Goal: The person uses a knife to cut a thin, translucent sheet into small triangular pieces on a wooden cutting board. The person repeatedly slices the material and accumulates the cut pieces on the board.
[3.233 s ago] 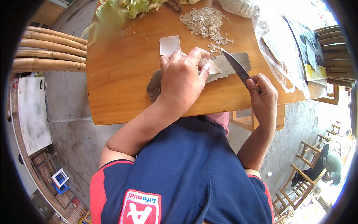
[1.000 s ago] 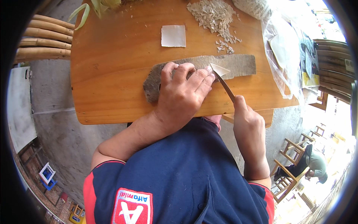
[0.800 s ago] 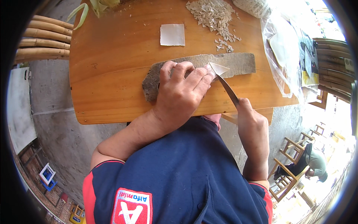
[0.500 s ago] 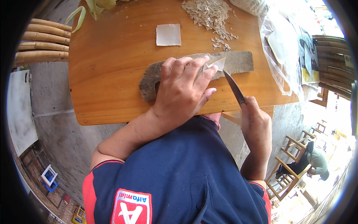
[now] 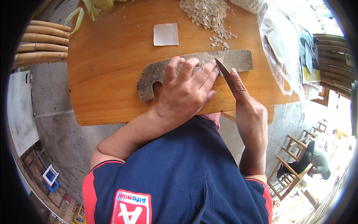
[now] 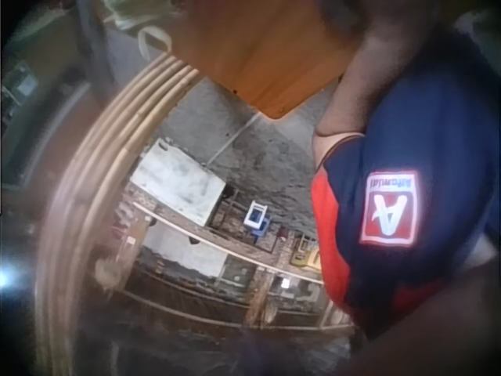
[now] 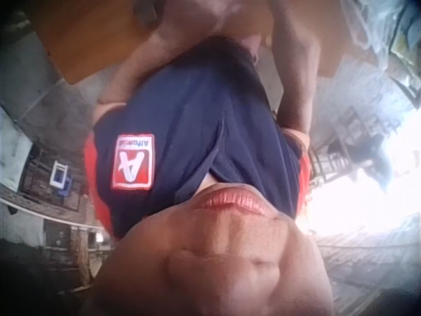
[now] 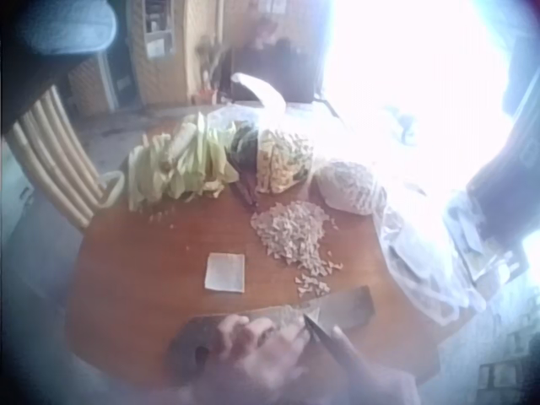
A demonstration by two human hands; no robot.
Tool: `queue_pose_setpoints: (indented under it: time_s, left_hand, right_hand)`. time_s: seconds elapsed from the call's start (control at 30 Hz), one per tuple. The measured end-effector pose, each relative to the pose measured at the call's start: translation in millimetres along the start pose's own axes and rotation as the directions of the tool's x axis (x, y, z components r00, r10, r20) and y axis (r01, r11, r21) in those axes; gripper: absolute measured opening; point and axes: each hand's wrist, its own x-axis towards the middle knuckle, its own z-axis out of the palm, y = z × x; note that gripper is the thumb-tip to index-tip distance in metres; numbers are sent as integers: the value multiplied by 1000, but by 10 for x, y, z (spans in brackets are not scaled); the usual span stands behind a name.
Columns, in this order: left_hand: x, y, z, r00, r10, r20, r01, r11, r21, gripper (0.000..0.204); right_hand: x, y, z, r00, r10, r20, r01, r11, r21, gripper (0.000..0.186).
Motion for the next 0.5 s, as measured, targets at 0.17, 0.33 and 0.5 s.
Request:
queue_pose_setpoints:
  time_s: [0.17, 0.33, 0.5]
  left_hand:
    - [-8, 11, 3, 1000, -8, 2, 8, 1000, -1, 53]
    - [-9, 32, 12, 1000, -4, 5, 4, 1000, 23, 54]
    - [-19, 30, 38, 1000, -4, -11, 5, 1000, 31, 53]
  right_hand:
    - [-4, -42, 11, 1000, -24, -3, 24, 998, -50, 73]
    - [-24, -123, 47, 1000, 4, 18, -1, 989, -149, 80]
    - [-4, -138, 107, 999, -36, 8, 37, 976, -214, 84]
